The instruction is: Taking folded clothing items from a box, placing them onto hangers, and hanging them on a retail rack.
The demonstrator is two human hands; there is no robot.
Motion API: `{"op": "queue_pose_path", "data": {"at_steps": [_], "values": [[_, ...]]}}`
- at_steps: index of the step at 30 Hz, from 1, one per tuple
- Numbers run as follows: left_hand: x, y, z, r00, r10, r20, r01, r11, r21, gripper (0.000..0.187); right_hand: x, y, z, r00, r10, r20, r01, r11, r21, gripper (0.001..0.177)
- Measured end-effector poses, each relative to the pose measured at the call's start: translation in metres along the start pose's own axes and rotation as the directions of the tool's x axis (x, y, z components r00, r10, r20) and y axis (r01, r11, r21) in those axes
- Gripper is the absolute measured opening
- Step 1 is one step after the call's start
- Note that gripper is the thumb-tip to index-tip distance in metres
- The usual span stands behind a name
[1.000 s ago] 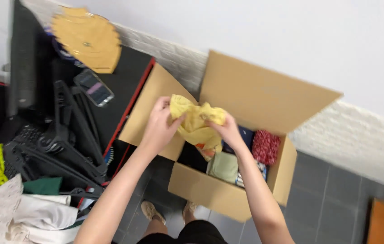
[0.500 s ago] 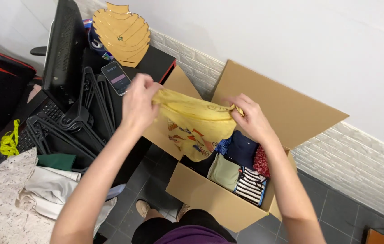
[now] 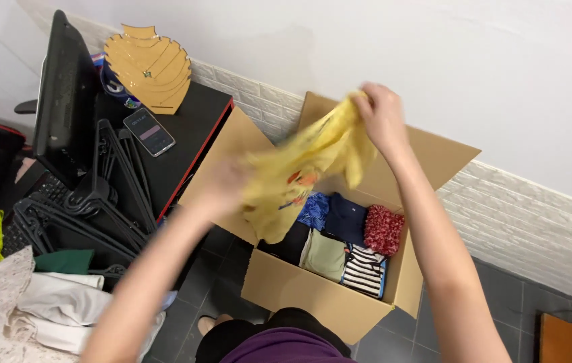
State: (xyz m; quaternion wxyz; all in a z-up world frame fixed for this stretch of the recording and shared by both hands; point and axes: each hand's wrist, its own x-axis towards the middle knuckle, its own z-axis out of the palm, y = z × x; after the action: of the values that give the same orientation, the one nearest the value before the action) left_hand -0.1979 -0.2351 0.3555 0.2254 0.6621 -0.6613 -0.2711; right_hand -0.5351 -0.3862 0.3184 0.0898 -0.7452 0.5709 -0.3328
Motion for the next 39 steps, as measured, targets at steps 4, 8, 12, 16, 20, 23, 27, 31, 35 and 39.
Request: {"op": "queue_pose_path", "data": {"at_steps": [4,8,12,16,20,23,27,31,35,39], "values": [[-0.034,0.031,0.175,0.672,0.448,0.589,-0.67,0.707,0.227,0.021,0.036,-0.025,0.048,0.994,0.047,0.095,-0.096,0.772,0.628,0.042],[-0.058,0.086,0.2,0.75,0.365,0.552,-0.368,0.923,-0.111,0.065,0.012,-0.118,0.017,0.893,-0.286,0.346,0.06,0.84,0.539,0.041],[-0.048,0.101,0.223,0.836,0.443,0.324,-0.403,0.896,-0.186,0.049,0.006,-0.139,-0.009,0.686,-0.494,0.535,0.192,0.831,0.522,0.027],[-0.056,0.108,0.225,0.856,0.434,0.283,-0.376,0.896,-0.238,0.051,0.005,-0.133,-0.018,0.702,-0.536,0.469,0.157,0.759,0.632,0.025],[-0.062,0.098,0.208,0.829,0.497,0.255,-0.393,0.843,-0.368,0.037,0.003,-0.107,-0.014,0.782,-0.538,0.315,0.229,0.718,0.657,0.022],[-0.055,0.046,0.211,0.858,0.404,0.317,-0.278,0.884,-0.375,0.052,0.002,-0.088,-0.018,0.915,-0.373,0.154,0.227,0.791,0.569,0.024],[-0.054,-0.037,0.143,0.958,0.281,0.055,-0.19,0.767,-0.613,0.043,-0.011,-0.064,-0.037,0.979,-0.204,-0.01,0.189,0.885,0.426,0.018],[-0.073,-0.091,0.042,0.998,-0.01,-0.063,-0.018,0.899,-0.437,0.052,-0.038,-0.075,-0.045,0.944,-0.304,-0.127,0.325,0.924,0.203,0.013],[-0.127,-0.074,-0.035,0.955,-0.114,0.273,0.123,0.992,-0.017,0.025,-0.058,-0.101,-0.031,0.904,-0.425,0.035,0.406,0.883,0.235,0.023],[-0.166,-0.135,-0.049,0.965,0.113,0.235,-0.054,0.969,-0.242,0.026,-0.066,-0.113,0.001,0.907,-0.274,0.319,0.181,0.939,0.293,0.012]]}}
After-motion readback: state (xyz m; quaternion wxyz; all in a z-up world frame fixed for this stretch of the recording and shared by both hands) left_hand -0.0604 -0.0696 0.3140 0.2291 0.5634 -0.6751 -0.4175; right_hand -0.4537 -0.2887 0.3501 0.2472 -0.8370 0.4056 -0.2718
